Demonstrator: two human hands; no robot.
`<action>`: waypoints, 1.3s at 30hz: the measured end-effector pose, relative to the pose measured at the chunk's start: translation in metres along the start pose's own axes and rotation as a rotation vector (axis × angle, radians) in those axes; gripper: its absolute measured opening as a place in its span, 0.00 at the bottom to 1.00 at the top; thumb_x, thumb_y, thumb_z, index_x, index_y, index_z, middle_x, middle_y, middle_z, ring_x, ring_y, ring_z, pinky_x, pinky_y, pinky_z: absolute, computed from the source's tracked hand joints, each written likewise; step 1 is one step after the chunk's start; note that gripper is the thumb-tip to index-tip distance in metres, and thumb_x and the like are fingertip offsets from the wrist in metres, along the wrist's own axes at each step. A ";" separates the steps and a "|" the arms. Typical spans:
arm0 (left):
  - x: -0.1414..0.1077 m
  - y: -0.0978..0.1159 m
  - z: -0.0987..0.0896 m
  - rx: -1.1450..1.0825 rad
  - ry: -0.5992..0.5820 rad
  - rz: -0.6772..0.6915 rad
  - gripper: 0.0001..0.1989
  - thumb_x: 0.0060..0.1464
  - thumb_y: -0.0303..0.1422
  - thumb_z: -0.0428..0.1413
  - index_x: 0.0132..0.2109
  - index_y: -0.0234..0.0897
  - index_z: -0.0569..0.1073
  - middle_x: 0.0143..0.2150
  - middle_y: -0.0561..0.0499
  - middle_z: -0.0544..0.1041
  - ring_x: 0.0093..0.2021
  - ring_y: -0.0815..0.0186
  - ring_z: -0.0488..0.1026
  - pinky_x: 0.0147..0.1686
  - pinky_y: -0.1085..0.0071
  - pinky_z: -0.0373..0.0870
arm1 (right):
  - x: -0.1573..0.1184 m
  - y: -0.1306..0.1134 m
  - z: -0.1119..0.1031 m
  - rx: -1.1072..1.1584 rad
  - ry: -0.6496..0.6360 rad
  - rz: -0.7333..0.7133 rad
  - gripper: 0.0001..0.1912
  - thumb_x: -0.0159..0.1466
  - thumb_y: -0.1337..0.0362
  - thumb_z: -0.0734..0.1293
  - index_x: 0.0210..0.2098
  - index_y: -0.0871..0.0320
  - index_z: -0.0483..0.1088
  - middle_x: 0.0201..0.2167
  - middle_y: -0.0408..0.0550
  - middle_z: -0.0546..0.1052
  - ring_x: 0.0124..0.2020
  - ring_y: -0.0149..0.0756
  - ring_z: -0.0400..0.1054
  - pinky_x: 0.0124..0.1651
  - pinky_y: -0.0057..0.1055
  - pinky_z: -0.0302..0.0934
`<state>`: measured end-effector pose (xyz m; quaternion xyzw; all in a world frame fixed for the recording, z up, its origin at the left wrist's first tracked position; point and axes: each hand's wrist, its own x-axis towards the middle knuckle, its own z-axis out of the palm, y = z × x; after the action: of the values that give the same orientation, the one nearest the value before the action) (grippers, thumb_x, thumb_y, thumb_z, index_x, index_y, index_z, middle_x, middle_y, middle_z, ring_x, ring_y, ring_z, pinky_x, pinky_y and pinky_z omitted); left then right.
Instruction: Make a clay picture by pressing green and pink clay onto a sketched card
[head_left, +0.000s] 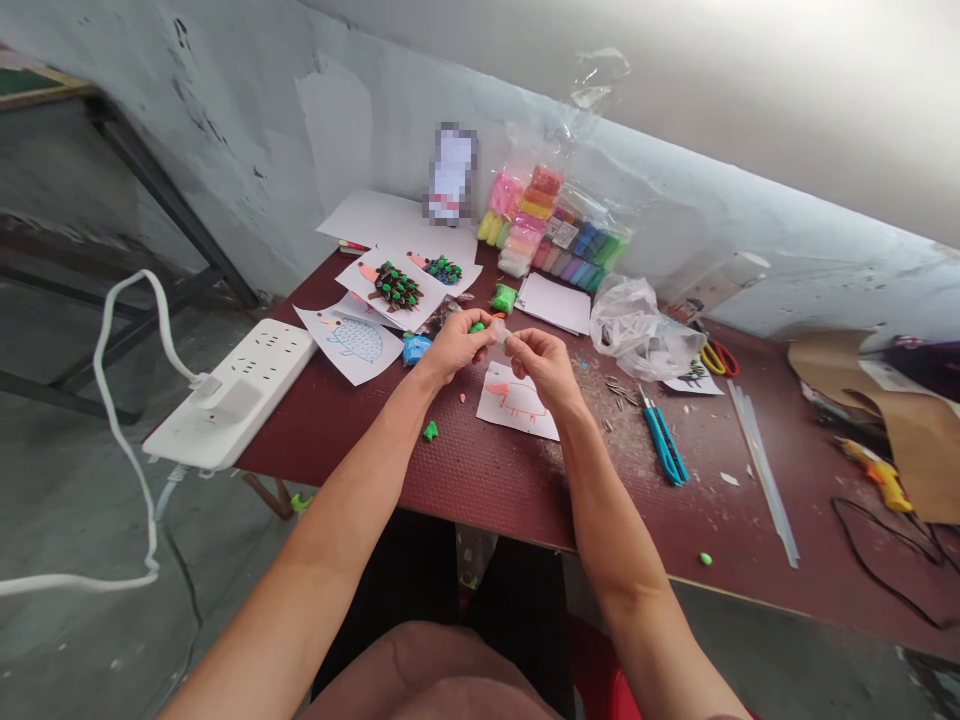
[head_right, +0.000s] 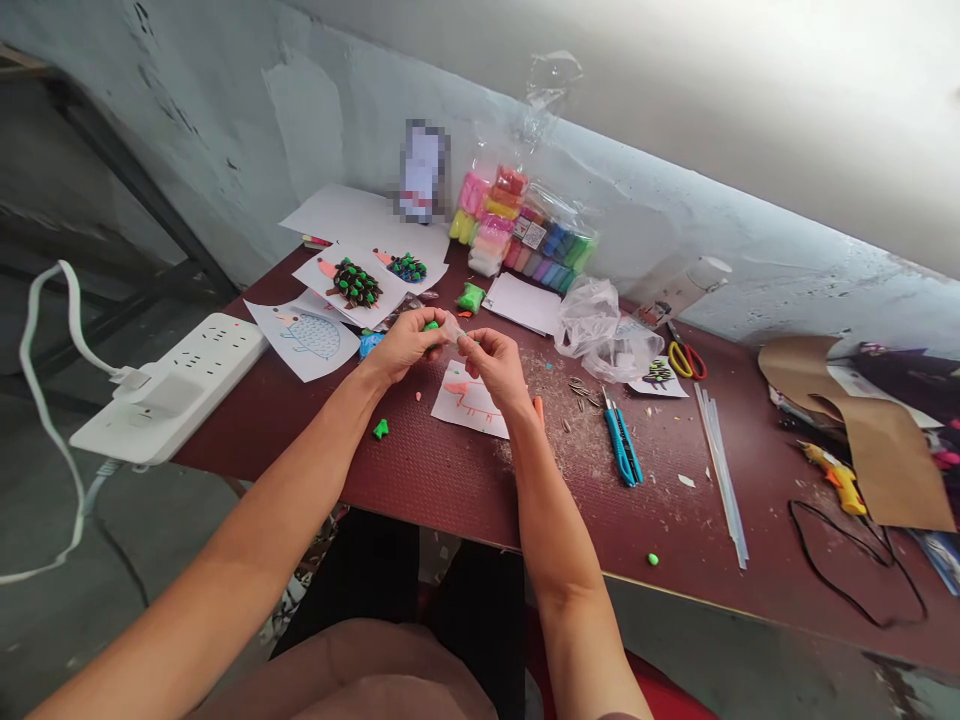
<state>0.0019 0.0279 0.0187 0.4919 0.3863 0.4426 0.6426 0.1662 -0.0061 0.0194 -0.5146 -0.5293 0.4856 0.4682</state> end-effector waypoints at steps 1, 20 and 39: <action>0.000 0.000 0.000 0.002 0.010 0.001 0.06 0.54 0.21 0.59 0.31 0.34 0.71 0.25 0.58 0.70 0.18 0.79 0.60 0.20 0.79 0.55 | 0.000 0.000 -0.001 -0.006 0.007 -0.002 0.24 0.52 0.43 0.77 0.29 0.56 0.72 0.20 0.38 0.71 0.19 0.25 0.58 0.24 0.26 0.54; 0.006 -0.016 -0.015 0.856 0.386 0.242 0.15 0.57 0.19 0.56 0.45 0.37 0.83 0.47 0.42 0.78 0.51 0.56 0.75 0.52 0.64 0.71 | 0.003 0.006 -0.015 -0.376 0.035 0.028 0.05 0.57 0.62 0.71 0.28 0.58 0.76 0.20 0.40 0.75 0.20 0.27 0.64 0.26 0.26 0.56; -0.005 -0.016 -0.012 1.139 0.218 0.148 0.12 0.62 0.27 0.56 0.46 0.38 0.84 0.48 0.38 0.76 0.49 0.48 0.77 0.51 0.57 0.71 | -0.004 0.006 0.003 -0.998 0.016 -0.061 0.06 0.61 0.70 0.67 0.29 0.54 0.75 0.31 0.47 0.81 0.33 0.38 0.71 0.36 0.31 0.56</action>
<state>-0.0075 0.0250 0.0004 0.7371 0.5918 0.2570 0.2010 0.1642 -0.0103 0.0136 -0.6637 -0.7084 0.1554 0.1830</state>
